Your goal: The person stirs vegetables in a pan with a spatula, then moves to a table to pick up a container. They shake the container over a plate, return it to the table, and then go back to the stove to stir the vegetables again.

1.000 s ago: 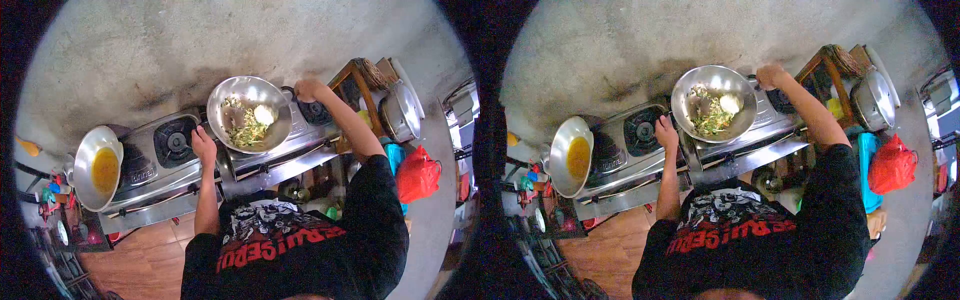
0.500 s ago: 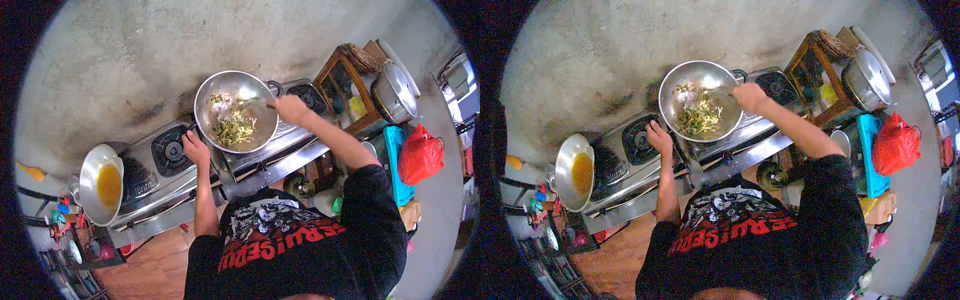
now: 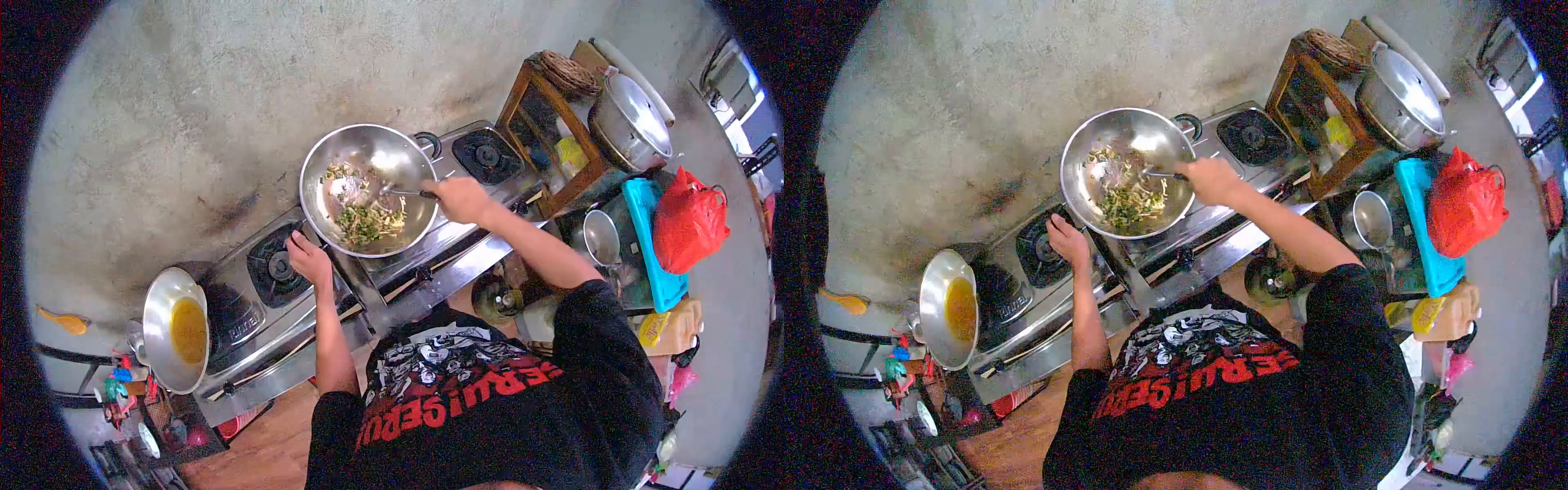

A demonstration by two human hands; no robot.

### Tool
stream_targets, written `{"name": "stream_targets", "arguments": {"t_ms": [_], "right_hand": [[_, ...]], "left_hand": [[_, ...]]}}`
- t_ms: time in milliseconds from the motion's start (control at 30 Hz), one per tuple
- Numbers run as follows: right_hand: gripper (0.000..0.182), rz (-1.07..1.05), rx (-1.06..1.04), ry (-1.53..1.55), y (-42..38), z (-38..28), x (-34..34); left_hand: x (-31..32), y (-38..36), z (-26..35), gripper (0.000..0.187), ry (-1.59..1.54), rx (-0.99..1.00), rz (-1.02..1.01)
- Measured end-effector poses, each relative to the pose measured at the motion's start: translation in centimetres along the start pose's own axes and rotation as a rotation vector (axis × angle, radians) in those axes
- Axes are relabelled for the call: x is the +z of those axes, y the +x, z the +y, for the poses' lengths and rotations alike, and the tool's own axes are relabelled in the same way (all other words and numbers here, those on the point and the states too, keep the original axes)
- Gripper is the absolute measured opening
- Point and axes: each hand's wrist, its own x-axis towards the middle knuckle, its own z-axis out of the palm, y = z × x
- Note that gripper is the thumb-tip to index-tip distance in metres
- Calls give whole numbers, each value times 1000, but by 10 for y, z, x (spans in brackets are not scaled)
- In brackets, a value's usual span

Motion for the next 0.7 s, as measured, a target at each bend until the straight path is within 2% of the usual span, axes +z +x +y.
{"name": "stream_targets", "arguments": {"t_ms": [100,133,233,300,367,400,500,533,567,633,700], "right_hand": [[40,87,-9,-28,25,12,-9],[40,129,60,-7,37,8,-4],[44,183,67,27,56,-13,10],[49,163,11,30,55,-16,29],[50,-22,-39,131,25,-24,18],[46,14,-127,137,12,-20,6],[48,-51,-118,12,29,8,-2],[48,51,-111,71,32,3,-10],[48,55,-108,77,40,-3,-6],[43,166,63,96,56,-10,10],[40,182,3,123,61,-11,21]], "left_hand": [[-2,0,8,44,-68,32,22],[-3,0,10,44,-46,11,4],[-7,-2,18,45,-14,19,-7],[-8,-1,17,44,1,17,-24],[-8,-1,9,45,-33,31,-17],[-7,0,8,45,-19,8,-26],[-6,-2,11,45,4,-18,-43],[-5,-2,8,46,-14,35,-4],[-4,-1,10,46,-38,87,37],[-6,-5,13,45,-20,99,39],[-8,-1,17,45,10,68,8]]}}
